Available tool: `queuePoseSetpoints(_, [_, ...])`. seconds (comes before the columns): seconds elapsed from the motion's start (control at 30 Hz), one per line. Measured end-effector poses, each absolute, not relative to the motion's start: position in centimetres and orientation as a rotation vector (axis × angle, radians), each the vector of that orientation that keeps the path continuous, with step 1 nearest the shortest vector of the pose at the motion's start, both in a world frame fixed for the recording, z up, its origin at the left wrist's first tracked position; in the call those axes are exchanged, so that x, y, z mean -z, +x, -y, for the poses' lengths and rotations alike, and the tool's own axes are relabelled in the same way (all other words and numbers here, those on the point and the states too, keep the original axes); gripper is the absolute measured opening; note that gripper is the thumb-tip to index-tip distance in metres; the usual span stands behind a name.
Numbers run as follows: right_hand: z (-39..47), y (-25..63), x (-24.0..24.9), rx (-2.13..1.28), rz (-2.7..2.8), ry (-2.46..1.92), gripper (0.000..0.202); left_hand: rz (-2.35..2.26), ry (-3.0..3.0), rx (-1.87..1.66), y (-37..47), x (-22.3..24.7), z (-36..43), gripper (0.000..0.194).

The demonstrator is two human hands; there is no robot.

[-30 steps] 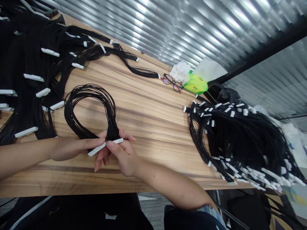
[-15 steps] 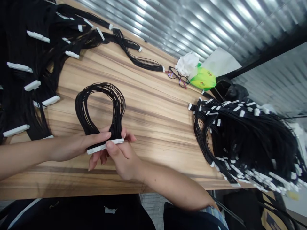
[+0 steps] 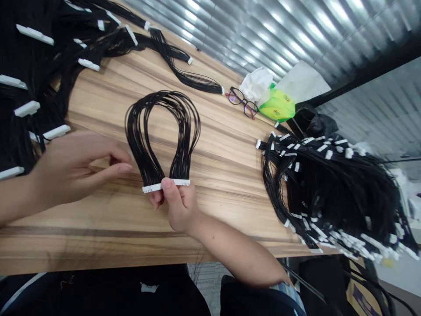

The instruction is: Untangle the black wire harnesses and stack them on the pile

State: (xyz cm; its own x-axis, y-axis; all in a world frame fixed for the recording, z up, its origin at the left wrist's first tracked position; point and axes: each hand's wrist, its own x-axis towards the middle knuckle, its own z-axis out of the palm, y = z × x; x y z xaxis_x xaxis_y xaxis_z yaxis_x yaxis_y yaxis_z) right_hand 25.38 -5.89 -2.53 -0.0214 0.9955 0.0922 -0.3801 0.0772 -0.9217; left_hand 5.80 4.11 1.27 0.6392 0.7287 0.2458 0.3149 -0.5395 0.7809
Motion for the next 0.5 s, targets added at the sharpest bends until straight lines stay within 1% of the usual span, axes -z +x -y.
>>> queuePoseSetpoints(0.07, [5.9,25.7,2.7,-1.311,1.003,-0.827,0.040,-0.628,2.513,-0.990,5.4,-1.2,-4.8,0.012])
queuePoseSetpoints(0.1, [5.9,25.8,2.9,-1.309,1.026,-0.823,0.039,-0.519,2.679,-1.103,5.3,-1.1,-4.9,0.006])
queuePoseSetpoints(0.17, [6.1,25.9,3.1,-1.307,1.078,-0.830,0.038,-0.406,2.855,-1.241,5.4,-0.7,-4.9,0.014])
queuePoseSetpoints(0.23, [6.2,25.9,3.2,-1.313,1.115,-0.861,0.040,-0.457,2.842,-1.267,5.6,-0.4,-4.5,0.019])
queuePoseSetpoints(0.37, [6.3,25.8,3.2,-1.315,1.133,-0.938,0.047,-0.442,2.845,-1.309,5.7,-0.3,-3.9,0.022])
queuePoseSetpoints(0.5, [6.3,25.9,3.1,-1.326,1.133,-0.917,0.044,-0.434,2.866,-1.286,5.6,-0.8,-3.5,0.021])
